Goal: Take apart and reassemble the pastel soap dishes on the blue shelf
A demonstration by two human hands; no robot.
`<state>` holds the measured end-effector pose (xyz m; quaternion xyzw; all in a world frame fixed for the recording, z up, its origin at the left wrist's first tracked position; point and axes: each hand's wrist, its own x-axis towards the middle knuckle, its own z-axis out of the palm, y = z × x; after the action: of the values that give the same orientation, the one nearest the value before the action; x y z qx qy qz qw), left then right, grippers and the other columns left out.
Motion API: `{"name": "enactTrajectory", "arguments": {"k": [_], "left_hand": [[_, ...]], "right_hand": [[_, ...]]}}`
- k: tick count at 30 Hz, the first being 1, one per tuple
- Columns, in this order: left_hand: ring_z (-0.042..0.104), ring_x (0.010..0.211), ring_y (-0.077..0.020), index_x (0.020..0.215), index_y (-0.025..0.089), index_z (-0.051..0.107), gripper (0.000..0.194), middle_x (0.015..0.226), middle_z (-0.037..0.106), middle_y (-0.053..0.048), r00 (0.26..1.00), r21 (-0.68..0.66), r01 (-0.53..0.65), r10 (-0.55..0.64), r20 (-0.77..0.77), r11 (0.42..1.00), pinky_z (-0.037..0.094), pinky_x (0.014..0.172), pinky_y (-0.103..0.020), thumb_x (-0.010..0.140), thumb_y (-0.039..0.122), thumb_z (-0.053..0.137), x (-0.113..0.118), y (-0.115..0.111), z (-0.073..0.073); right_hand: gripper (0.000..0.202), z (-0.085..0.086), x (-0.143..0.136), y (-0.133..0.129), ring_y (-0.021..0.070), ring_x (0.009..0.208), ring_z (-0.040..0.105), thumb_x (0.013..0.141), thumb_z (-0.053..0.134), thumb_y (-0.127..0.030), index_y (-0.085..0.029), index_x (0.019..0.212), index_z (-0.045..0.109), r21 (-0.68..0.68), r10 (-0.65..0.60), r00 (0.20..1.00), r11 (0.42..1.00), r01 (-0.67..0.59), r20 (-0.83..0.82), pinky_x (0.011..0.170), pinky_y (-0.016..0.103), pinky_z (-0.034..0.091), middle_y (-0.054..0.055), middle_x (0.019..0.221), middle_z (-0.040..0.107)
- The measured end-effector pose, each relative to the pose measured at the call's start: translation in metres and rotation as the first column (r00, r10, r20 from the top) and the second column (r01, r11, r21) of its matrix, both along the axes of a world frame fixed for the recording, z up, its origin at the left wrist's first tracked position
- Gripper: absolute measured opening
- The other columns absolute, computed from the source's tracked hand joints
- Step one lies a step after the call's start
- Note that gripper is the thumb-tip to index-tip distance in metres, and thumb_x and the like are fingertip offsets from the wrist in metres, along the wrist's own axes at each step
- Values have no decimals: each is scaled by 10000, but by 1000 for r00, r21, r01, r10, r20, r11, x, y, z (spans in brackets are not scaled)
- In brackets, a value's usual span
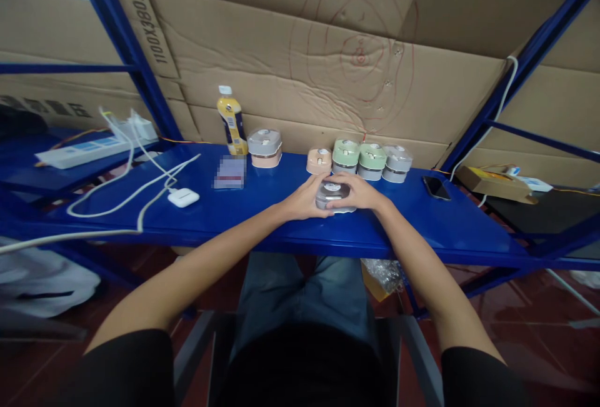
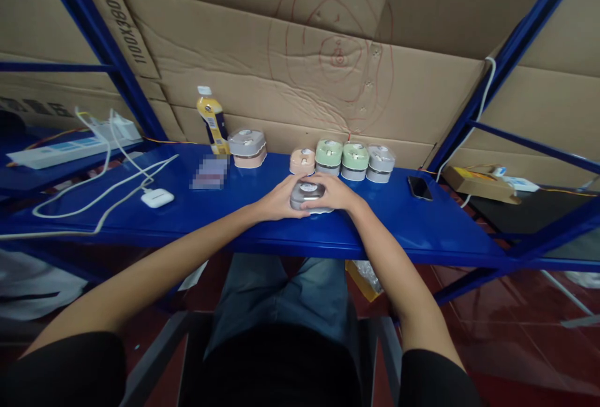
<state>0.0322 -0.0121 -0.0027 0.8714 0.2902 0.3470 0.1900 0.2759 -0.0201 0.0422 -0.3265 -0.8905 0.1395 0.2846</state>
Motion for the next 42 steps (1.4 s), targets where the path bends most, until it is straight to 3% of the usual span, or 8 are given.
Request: {"name": "enactTrajectory", "arguments": {"k": [5,9,13,15,28,31,37,42], "left_hand": [[526,1531,-463,1675,219,388,1117,1640,524,-220,999,27,25,-24,-27,999,438,1280,-666,755,544,931,-3,-1,2],[533,1510,-446,1617,220,437,1028,1606,558,-202,986,113,-164,158,60,980,427,1289,-647,754,473,934,-19,2,10],[496,1538,-451,1579,191,424,955,1564,548,-224,774,44,-607,578,259,794,405,1306,-629,816,493,914,-37,20,22],[483,1544,-475,1568,192,416,934,1542,544,-234,656,-40,-724,705,271,689,419,1286,-644,833,488,912,-39,33,26],[565,1440,-517,1519,71,419,806,1513,503,-352,392,-108,-917,918,-53,385,470,1183,-612,919,375,863,17,74,37],[553,1457,-516,1530,23,426,792,1536,472,-374,396,-124,-916,911,-117,382,462,1188,-565,965,415,818,22,78,37],[544,1497,-490,1564,48,409,743,1580,456,-370,518,-171,-855,818,-249,490,450,1205,-518,1001,397,747,11,71,45],[586,1425,-489,1467,88,522,565,1530,531,-330,463,52,-876,867,-184,479,488,1169,-560,983,312,711,-18,59,60]], "right_hand": [[781,-3,-3,-4,373,1291,713,798,883,-736,-283,1424,776,14,-24,1000,1000,24,-4,1169,567,544,122,1392,753],[734,-1,7,0,341,1336,684,1028,468,-850,-285,1378,781,75,-194,951,973,218,-242,1223,567,498,120,1384,759],[794,6,24,8,340,1219,718,1069,292,-842,-263,1224,813,80,-396,804,876,475,-443,1153,562,545,143,1246,787],[780,7,29,11,348,1170,727,1071,293,-830,-257,1142,818,79,-438,760,841,535,-480,1120,568,557,151,1183,797],[730,0,26,17,351,1120,728,1074,325,-799,-262,1062,820,67,-455,782,846,529,-426,1071,568,560,143,1088,795],[731,-1,25,17,352,1094,727,1068,340,-804,-253,1041,819,60,-450,786,852,520,-424,1054,567,568,148,1073,787],[734,-3,24,16,335,1022,721,1068,339,-821,-251,972,792,50,-438,807,867,496,-397,997,560,582,140,1044,766],[704,-2,22,15,315,959,701,1084,338,-797,-261,857,733,83,-425,830,872,482,-360,952,529,562,118,950,737]]}}
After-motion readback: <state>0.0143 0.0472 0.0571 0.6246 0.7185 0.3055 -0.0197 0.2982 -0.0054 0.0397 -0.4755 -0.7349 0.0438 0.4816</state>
